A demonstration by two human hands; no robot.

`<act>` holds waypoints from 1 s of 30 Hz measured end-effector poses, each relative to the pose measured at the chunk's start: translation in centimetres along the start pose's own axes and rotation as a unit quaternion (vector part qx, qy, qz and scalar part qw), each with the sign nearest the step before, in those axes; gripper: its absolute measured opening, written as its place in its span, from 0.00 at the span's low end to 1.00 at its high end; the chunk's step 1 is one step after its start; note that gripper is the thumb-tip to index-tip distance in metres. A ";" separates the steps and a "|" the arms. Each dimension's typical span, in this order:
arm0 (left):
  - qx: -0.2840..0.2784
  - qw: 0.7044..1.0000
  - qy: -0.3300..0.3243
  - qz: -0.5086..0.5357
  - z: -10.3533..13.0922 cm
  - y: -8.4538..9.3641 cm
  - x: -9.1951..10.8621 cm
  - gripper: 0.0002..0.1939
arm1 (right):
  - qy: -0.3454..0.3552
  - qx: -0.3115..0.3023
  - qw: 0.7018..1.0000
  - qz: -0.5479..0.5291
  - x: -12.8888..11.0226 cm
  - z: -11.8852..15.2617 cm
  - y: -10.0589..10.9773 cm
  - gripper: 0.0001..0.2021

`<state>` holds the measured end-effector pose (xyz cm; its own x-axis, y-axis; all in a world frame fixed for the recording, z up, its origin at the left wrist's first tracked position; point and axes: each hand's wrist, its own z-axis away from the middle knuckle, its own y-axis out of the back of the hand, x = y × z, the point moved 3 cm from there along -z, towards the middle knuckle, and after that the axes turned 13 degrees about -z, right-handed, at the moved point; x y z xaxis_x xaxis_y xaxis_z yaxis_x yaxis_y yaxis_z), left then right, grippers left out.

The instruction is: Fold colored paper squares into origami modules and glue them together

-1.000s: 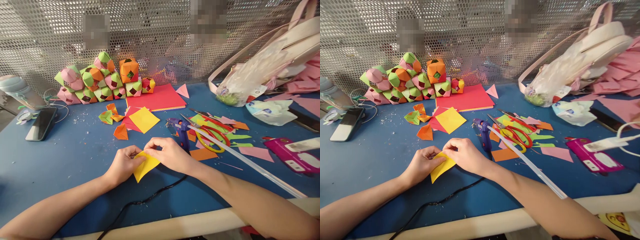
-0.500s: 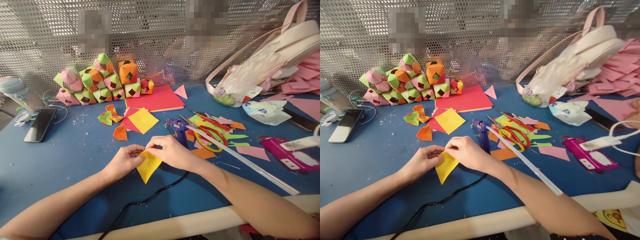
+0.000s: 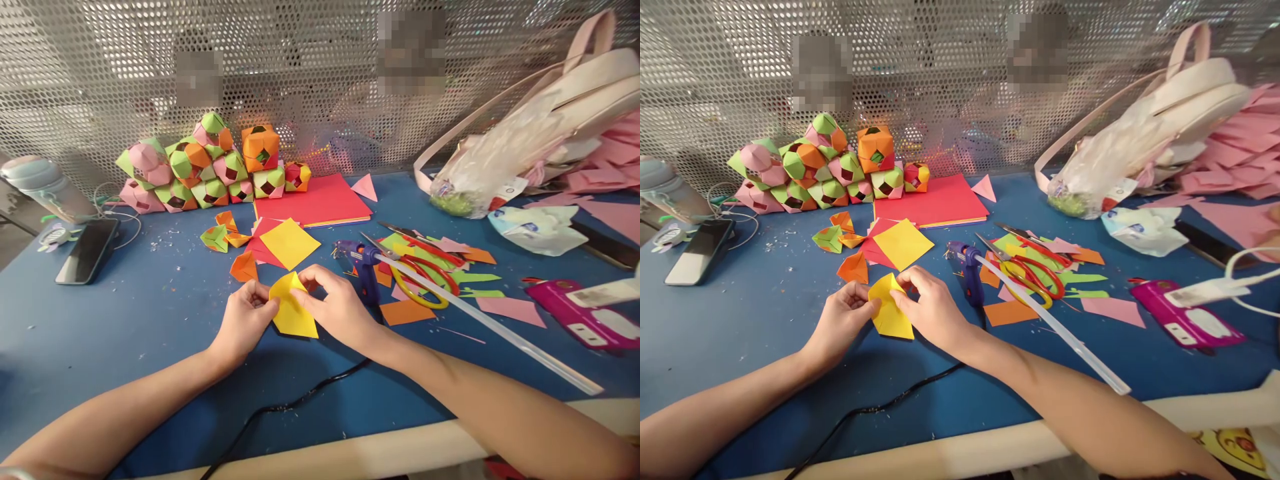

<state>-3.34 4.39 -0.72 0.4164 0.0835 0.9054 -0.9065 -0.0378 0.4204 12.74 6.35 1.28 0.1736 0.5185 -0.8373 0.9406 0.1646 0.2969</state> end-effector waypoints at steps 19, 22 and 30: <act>-0.007 0.999 0.008 0.049 0.2 0.1 0.1 0.06 | 0.177 -0.074 0.980 0.046 -1.0 0.7 -0.6 0.04; -0.024 0.999 0.001 0.044 0.4 0.0 0.2 0.07 | 0.116 -0.053 0.992 0.013 -0.7 0.5 -0.5 0.04; -0.045 0.998 0.007 0.032 0.4 -0.3 0.2 0.08 | 0.072 -0.060 0.995 0.019 0.2 0.6 -0.6 0.04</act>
<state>-2.95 4.06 -0.66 0.3566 0.0976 0.9292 -0.9342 0.0465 0.3536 12.39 5.88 0.67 0.1564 0.6390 -0.7531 0.8910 0.2378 0.3868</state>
